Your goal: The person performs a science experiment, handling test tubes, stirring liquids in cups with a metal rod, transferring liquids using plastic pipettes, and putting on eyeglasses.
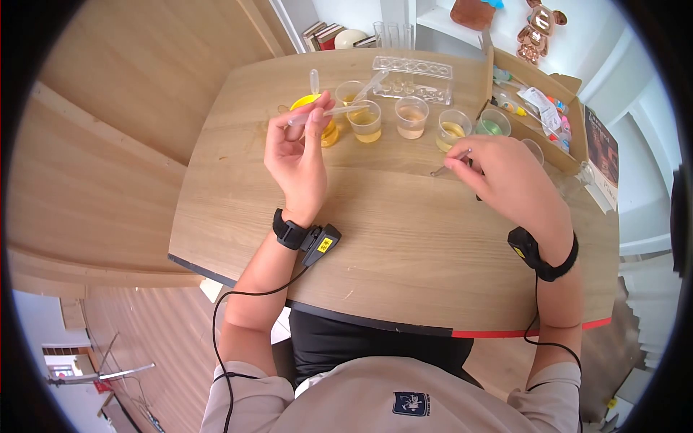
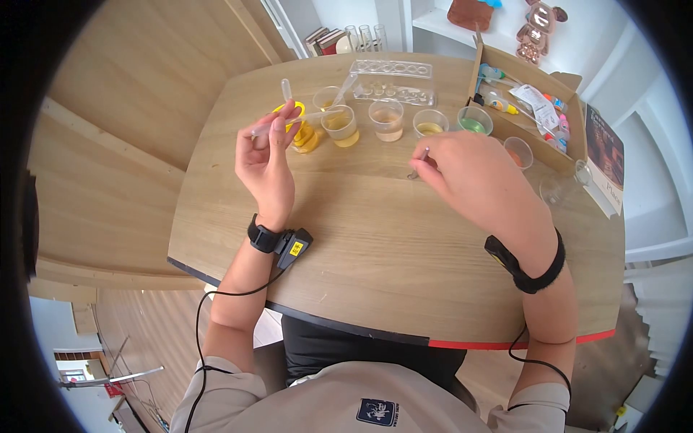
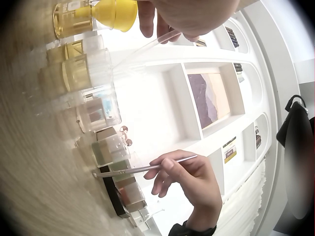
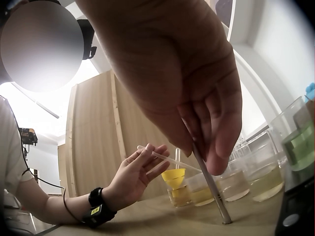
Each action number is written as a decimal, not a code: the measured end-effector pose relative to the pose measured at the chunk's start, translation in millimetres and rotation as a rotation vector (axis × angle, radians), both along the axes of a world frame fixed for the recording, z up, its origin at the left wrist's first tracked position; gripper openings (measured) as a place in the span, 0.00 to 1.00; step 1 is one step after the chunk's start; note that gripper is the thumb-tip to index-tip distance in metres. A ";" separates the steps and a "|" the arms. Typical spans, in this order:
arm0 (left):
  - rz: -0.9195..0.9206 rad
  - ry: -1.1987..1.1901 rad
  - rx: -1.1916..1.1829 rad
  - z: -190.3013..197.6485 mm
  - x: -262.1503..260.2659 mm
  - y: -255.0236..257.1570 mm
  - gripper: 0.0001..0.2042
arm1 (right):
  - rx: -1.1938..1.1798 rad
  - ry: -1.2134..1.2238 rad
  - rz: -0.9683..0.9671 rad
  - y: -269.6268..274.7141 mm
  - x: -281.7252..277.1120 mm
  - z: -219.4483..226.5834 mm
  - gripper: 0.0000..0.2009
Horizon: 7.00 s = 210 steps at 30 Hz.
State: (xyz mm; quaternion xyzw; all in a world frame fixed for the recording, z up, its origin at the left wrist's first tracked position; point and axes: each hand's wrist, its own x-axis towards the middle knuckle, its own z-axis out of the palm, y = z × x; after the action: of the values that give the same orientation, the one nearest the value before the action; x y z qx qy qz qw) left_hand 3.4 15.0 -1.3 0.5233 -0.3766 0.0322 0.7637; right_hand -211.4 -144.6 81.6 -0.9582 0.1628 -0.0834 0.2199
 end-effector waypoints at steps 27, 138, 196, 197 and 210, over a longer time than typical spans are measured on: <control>0.041 -0.025 -0.002 1.5 -1.3 -1.5 0.07 | 0.013 -0.083 0.071 -4.5 -1.6 -8.5 0.05; -0.063 0.111 -0.321 16.4 71.0 76.2 0.09 | 0.125 -0.044 0.125 100.4 76.5 -20.0 0.08; 0.001 0.002 -0.146 13.3 61.4 73.5 0.10 | 0.140 -0.100 0.130 59.2 35.1 -37.6 0.07; 0.002 -0.007 -0.153 12.1 61.4 73.4 0.10 | 0.202 -0.107 0.133 61.3 32.9 -37.4 0.07; 0.009 -0.044 -0.115 12.3 59.2 73.4 0.10 | -0.119 -0.208 0.240 56.9 45.1 -50.4 0.08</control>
State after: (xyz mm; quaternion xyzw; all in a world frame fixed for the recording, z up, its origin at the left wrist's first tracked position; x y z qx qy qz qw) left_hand 62.6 88.4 11.1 0.4794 -0.3885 0.0689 0.7839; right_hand -166.3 -87.6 31.2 -0.9683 0.0182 -0.1647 0.1867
